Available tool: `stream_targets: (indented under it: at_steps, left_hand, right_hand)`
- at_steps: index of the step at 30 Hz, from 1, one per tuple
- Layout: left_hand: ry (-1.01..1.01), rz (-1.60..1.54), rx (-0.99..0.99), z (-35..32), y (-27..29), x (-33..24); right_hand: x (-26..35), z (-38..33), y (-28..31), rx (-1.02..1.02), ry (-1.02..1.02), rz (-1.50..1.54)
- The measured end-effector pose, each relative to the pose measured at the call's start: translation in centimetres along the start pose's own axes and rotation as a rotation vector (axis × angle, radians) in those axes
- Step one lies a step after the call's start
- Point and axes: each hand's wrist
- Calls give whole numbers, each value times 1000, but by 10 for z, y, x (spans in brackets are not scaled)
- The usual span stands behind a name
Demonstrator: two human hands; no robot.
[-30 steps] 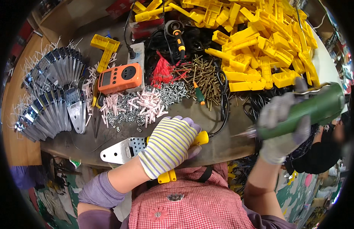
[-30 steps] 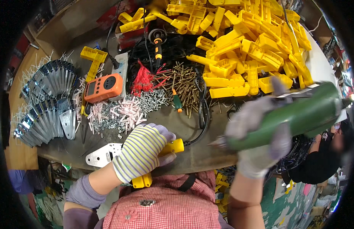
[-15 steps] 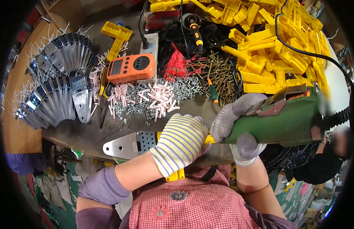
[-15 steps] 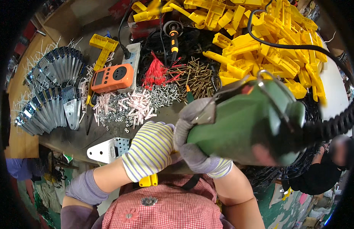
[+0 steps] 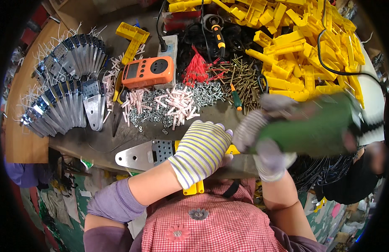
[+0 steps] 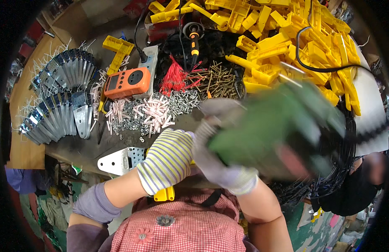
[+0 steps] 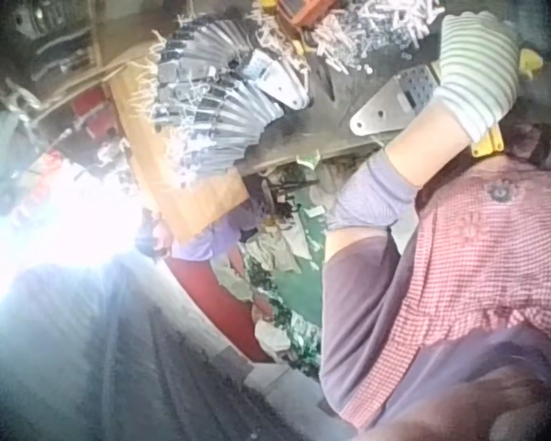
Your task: Assembling mechanical and electronic components at a workbench using tools like a soldering iron and electric screwdriver.
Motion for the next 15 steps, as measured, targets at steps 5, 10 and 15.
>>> stream_targets:
  at_steps: [5,10,15]
  left_hand:
    - [-42,-18,2,5,-1,2]
    - [-28,-40,-26,2,-4,1]
    - [11,-53,22,2,-1,-2]
  right_hand:
    - [10,12,11,-507,-460,1533]
    - [3,16,18,-691,-674,2318]
    - [20,9,7,-723,-960,2015]
Point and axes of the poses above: each hand's wrist, its own z-axis towards the middle knuckle, its own y-axis out of the back of the hand, x = y × z, and after that the axes turned 15 degrees about z, right-handed
